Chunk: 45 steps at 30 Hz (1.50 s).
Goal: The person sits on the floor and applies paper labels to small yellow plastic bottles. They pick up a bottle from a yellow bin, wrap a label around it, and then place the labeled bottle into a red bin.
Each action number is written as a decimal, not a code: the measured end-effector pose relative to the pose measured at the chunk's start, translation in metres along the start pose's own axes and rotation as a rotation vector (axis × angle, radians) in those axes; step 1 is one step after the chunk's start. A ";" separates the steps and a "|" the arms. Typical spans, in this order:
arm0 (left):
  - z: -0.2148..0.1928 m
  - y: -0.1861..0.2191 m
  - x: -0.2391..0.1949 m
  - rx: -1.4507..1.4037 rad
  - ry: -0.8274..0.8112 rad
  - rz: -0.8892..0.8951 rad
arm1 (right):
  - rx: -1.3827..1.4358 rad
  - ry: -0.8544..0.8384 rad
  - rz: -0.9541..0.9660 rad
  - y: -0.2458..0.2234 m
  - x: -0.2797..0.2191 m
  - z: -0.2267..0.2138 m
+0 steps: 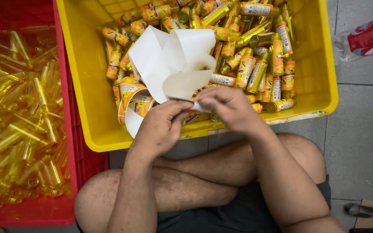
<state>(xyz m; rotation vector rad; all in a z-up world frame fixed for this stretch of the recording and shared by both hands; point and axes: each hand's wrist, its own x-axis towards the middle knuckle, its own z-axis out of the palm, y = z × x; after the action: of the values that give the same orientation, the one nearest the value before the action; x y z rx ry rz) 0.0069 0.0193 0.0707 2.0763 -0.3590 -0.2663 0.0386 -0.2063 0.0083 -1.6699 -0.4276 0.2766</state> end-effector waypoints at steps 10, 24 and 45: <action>0.009 -0.012 0.013 0.187 0.050 -0.564 | -0.165 1.225 -0.134 -0.020 -0.004 -0.061; 0.011 -0.043 -0.015 -0.911 0.505 0.088 | 0.339 0.014 -0.007 0.016 -0.002 0.027; -0.176 -0.238 -0.272 0.244 0.857 -0.832 | 0.344 -0.255 0.135 -0.057 0.111 0.352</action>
<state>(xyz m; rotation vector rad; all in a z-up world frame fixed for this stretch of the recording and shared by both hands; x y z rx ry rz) -0.1535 0.3720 -0.0349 2.2559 1.0421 0.2106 -0.0161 0.1630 0.0209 -1.3313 -0.4291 0.6322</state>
